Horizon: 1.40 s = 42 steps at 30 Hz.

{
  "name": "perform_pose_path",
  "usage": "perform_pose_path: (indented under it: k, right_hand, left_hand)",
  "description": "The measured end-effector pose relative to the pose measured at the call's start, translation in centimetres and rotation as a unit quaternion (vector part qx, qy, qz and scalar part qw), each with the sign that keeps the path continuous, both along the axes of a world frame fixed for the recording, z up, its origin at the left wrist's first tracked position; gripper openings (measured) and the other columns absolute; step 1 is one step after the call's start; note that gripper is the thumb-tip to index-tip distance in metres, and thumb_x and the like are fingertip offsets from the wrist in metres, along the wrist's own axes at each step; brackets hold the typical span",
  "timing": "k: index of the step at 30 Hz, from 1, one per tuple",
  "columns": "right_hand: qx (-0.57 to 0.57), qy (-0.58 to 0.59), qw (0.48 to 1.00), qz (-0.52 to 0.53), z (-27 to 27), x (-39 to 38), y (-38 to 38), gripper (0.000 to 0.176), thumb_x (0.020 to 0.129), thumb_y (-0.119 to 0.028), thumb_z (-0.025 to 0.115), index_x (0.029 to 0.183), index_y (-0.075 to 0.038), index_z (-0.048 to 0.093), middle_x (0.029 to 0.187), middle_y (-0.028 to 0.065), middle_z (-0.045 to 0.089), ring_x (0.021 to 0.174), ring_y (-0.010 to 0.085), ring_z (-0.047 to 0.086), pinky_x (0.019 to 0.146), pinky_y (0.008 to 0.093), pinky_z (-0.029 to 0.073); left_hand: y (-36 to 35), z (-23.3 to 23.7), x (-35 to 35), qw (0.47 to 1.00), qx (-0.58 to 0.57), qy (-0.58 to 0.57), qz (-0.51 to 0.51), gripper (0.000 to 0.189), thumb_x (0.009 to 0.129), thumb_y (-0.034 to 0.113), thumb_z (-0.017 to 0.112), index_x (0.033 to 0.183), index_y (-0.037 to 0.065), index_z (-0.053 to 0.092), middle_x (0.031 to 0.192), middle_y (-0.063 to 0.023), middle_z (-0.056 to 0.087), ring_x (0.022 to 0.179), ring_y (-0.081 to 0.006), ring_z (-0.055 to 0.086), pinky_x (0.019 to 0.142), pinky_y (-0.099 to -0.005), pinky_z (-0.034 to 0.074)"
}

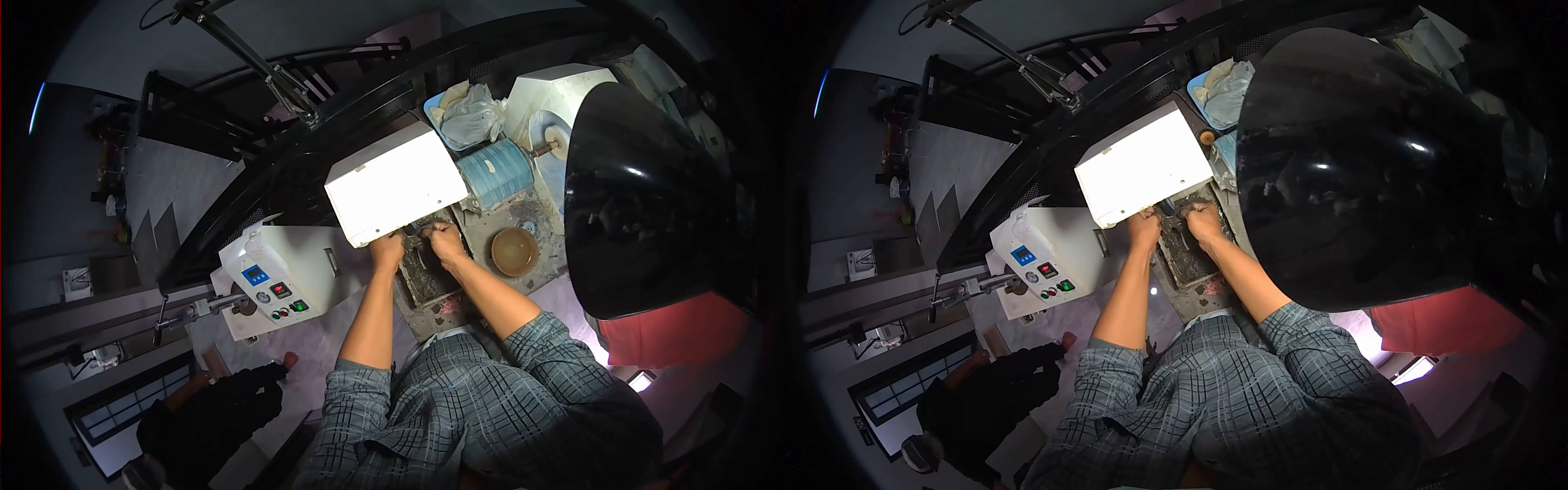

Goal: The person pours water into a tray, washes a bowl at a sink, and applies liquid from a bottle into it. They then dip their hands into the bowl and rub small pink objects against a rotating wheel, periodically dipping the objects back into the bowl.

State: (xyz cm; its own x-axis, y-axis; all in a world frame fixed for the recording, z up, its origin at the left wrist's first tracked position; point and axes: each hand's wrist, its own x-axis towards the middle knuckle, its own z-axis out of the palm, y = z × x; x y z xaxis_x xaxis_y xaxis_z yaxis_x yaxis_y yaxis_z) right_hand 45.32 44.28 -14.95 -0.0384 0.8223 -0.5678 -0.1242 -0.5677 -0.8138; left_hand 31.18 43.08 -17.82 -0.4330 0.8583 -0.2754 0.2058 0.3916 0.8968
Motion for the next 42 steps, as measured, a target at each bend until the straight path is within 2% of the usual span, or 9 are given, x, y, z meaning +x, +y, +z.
perform_pose_path:
  k: [1, 5, 7, 11, 13, 17, 22, 25, 42]
  right_hand:
    - [0.005, 0.017, 1.000, -0.001, -0.5, 0.0, -0.1, 0.010, 0.076, 0.002, 0.057, 0.071, 0.000, 0.066, 0.067, -0.0005, 0.057, 0.058, 0.0096, 0.044, 0.054, 0.0258, 0.036]
    - [0.028, 0.066, 0.997, 0.010, -2.0, 0.4, -0.9, 0.013, 0.078, 0.003, 0.057, 0.083, 0.000, 0.068, 0.073, 0.0016, 0.063, 0.060, 0.0102, 0.048, 0.055, 0.0248, 0.037]
    - [0.018, 0.075, 0.997, 0.022, -0.7, 1.0, -1.3, 0.014, 0.077, 0.005, 0.057, 0.085, 0.001, 0.068, 0.076, 0.0026, 0.064, 0.064, 0.0104, 0.051, 0.059, 0.0244, 0.040]
    - [-0.011, 0.085, 0.995, 0.057, 0.8, 1.5, -1.5, 0.016, 0.079, 0.005, 0.057, 0.091, 0.003, 0.068, 0.082, 0.0048, 0.067, 0.070, 0.0109, 0.056, 0.066, 0.0232, 0.044]
    - [0.002, 0.084, 0.995, 0.056, -0.8, 1.2, -1.4, 0.015, 0.079, 0.004, 0.058, 0.090, 0.003, 0.068, 0.081, 0.0048, 0.067, 0.070, 0.0107, 0.056, 0.066, 0.0231, 0.044]
    - [0.023, 0.049, 0.996, 0.065, -1.9, 0.8, -0.6, 0.012, 0.080, 0.001, 0.061, 0.087, 0.004, 0.069, 0.078, 0.0044, 0.067, 0.069, 0.0105, 0.056, 0.064, 0.0231, 0.043]
    - [0.008, 0.013, 0.998, 0.069, -0.9, 0.7, 0.4, 0.009, 0.077, 0.003, 0.061, 0.081, 0.004, 0.069, 0.075, 0.0037, 0.065, 0.068, 0.0107, 0.054, 0.064, 0.0231, 0.042]
    - [0.006, 0.004, 0.998, 0.061, -1.0, 0.5, 0.4, 0.008, 0.076, 0.003, 0.062, 0.079, 0.004, 0.069, 0.073, 0.0032, 0.064, 0.066, 0.0111, 0.053, 0.062, 0.0243, 0.042]
    - [0.015, -0.011, 0.997, 0.073, -2.0, 0.2, 0.0, 0.011, 0.074, 0.000, 0.061, 0.078, 0.004, 0.069, 0.070, 0.0023, 0.063, 0.062, 0.0113, 0.050, 0.055, 0.0263, 0.039]
  left_hand:
    - [-0.1, 0.3, 0.3, 0.987, 0.097, 0.125, -0.040, 0.032, 0.069, -0.011, 0.047, 0.100, -0.005, 0.050, 0.082, -0.0056, 0.050, 0.068, -0.0154, 0.053, 0.053, -0.0273, 0.040]
    - [-1.6, 2.7, 1.8, 0.993, 0.047, 0.105, -0.024, 0.029, 0.067, -0.011, 0.048, 0.095, -0.004, 0.051, 0.076, -0.0069, 0.053, 0.071, -0.0146, 0.054, 0.059, -0.0284, 0.041]
    - [-2.6, 3.8, 2.4, 0.994, 0.006, 0.099, -0.051, 0.026, 0.072, -0.003, 0.050, 0.098, -0.003, 0.054, 0.088, -0.0179, 0.062, 0.083, -0.0359, 0.061, 0.076, -0.0439, 0.044]
    - [-3.7, 4.2, 3.8, 0.960, 0.105, 0.257, -0.035, 0.011, 0.072, -0.007, 0.047, 0.081, -0.003, 0.051, 0.074, -0.0162, 0.061, 0.071, -0.0306, 0.061, 0.070, -0.0392, 0.045]
    - [-3.5, 4.0, 3.7, 0.975, 0.092, 0.202, -0.032, 0.022, 0.072, -0.003, 0.048, 0.094, -0.003, 0.054, 0.078, -0.0211, 0.060, 0.082, -0.0426, 0.057, 0.075, -0.0494, 0.041]
    - [-1.9, 4.1, 3.3, 0.969, 0.077, 0.231, -0.032, 0.017, 0.072, -0.006, 0.047, 0.088, -0.005, 0.051, 0.073, -0.0192, 0.060, 0.072, -0.0358, 0.061, 0.071, -0.0431, 0.045]
    - [0.0, 5.4, 2.5, 0.995, 0.002, 0.096, -0.022, 0.024, 0.068, -0.010, 0.047, 0.091, -0.006, 0.051, 0.076, -0.0093, 0.054, 0.072, -0.0187, 0.056, 0.066, -0.0287, 0.044]
    - [0.3, 0.6, 1.1, 0.990, 0.055, 0.122, -0.031, 0.027, 0.068, -0.012, 0.046, 0.094, -0.006, 0.050, 0.082, -0.0053, 0.050, 0.075, -0.0141, 0.051, 0.063, -0.0260, 0.043]
    - [-0.4, 5.4, 1.8, 0.985, -0.046, 0.148, -0.073, 0.029, 0.067, -0.010, 0.045, 0.096, -0.007, 0.049, 0.081, -0.0121, 0.054, 0.071, -0.0207, 0.054, 0.063, -0.0296, 0.044]
